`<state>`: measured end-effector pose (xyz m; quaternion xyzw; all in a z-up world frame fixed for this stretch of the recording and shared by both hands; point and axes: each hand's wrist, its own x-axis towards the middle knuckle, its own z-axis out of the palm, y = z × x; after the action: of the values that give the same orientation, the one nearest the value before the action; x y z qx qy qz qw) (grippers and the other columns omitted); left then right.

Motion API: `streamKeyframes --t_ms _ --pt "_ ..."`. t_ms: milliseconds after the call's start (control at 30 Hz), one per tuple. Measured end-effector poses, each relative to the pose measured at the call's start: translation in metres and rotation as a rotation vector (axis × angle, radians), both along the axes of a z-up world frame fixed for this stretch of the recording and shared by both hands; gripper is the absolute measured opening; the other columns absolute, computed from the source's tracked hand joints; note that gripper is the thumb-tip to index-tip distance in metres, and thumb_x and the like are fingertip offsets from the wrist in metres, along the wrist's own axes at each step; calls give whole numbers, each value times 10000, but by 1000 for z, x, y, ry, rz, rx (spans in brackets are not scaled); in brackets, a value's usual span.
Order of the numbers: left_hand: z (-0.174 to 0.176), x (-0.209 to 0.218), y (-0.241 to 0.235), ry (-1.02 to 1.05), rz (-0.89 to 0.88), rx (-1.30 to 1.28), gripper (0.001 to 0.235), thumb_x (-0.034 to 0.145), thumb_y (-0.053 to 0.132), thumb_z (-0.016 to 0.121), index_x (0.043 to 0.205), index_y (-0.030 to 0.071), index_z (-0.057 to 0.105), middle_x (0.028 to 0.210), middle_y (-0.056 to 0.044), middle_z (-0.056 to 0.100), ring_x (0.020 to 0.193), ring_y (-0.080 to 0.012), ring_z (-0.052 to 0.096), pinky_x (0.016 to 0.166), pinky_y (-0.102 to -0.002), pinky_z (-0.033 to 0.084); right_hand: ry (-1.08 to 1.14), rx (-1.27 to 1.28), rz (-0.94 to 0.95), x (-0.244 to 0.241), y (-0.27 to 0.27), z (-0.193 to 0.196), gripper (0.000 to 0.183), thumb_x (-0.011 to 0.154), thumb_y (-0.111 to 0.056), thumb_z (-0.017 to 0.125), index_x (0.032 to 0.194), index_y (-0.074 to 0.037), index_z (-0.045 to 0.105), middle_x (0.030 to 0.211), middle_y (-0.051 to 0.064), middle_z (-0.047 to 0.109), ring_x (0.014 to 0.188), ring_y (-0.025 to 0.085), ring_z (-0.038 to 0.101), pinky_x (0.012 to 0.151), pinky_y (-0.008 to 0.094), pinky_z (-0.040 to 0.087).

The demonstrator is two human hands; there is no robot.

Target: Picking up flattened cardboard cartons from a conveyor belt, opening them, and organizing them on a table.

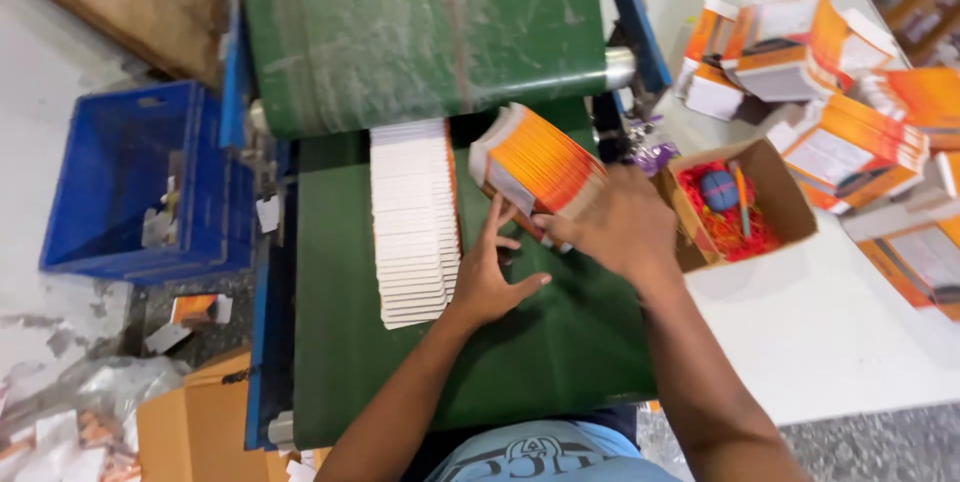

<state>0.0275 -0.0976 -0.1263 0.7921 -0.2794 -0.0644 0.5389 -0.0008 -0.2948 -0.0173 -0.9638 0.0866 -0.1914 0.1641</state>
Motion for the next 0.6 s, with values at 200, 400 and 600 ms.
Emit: streamKeyframes --t_ms 200,400,600 --pt "-33 -12 -6 -150 15 89 1251 698 337 923 1631 36 145 1466 -178 578 1107 -319 660 980 -427 527 260 -65 -40 20 3 18 962 546 -793 841 1046 -2 617 1033 191 682 970 372 692 777 497 559" --pt "-30 -13 -8 -126 7 119 1176 709 305 916 1606 36 205 1427 -183 572 1110 -325 641 981 -423 527 35 -121 148 53 9 -12 1237 487 -667 901 1343 113 469 1030 262 675 925 409 693 737 459 575" --pt "-14 -20 -8 -99 5 166 1140 718 277 903 1613 59 231 1372 -162 607 1101 -320 633 992 -439 498 438 -89 144 71 0 -16 838 612 -548 865 1152 -4 526 1066 212 704 997 375 708 838 452 583"
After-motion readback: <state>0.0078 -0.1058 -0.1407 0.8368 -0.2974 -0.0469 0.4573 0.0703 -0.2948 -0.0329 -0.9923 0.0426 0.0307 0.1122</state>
